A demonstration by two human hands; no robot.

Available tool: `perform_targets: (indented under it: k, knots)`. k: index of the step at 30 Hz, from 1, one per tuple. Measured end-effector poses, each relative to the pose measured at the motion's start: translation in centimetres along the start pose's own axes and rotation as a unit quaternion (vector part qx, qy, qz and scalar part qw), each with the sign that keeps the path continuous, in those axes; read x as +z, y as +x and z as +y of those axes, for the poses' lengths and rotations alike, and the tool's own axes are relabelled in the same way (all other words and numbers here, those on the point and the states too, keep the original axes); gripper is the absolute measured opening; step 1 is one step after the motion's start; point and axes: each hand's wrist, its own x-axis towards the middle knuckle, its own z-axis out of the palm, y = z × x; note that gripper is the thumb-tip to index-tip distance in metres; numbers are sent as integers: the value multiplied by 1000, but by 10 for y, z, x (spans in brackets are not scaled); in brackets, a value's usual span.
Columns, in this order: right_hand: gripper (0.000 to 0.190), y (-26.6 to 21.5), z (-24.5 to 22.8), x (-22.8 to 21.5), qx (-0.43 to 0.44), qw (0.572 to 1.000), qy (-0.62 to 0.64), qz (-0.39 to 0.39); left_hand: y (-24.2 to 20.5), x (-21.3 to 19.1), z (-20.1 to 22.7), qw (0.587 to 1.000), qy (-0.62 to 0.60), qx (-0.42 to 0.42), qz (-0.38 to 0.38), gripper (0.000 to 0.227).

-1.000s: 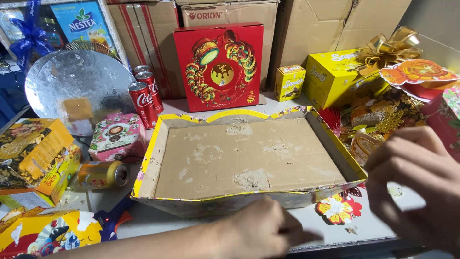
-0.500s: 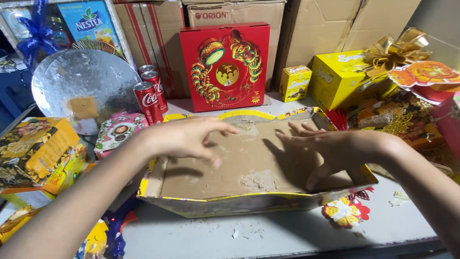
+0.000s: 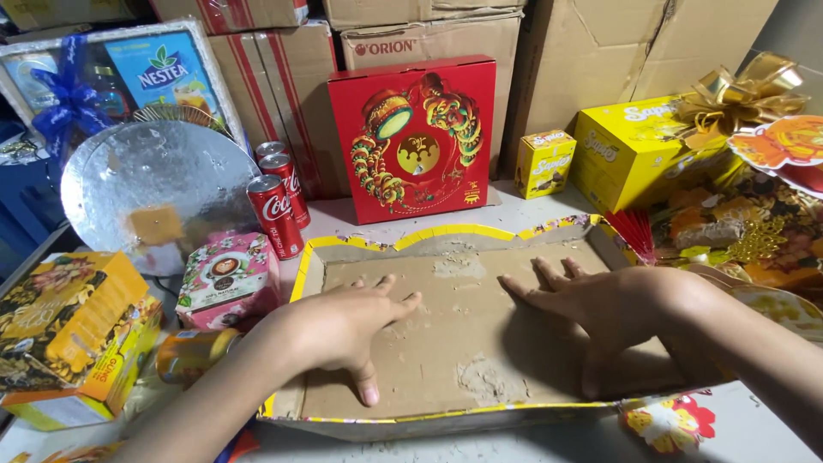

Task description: Assembling a cardboard box structure using a hot glue gun to bond the pieces together

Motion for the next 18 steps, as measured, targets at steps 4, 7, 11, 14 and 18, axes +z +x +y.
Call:
perform_targets:
  k: [4, 7, 11, 14, 18]
  knots:
    - [170, 4, -1, 3, 11, 1000, 3, 0, 12, 6, -7, 1000, -10, 12, 21, 160]
    - [172, 9, 2, 6, 10, 1000, -14, 11, 10, -1, -4, 997, -16, -79, 5, 172]
    - [173, 11, 2, 9, 16, 1000, -9, 17, 16, 1, -4, 995, 28, -92, 30, 153]
    - [173, 13, 4, 9, 13, 1000, -9, 19, 10, -3, -1, 993, 23, -107, 43, 131]
    - [173, 8, 4, 8, 1, 1000, -12, 26, 13, 1, -9, 995, 7, -81, 58, 131]
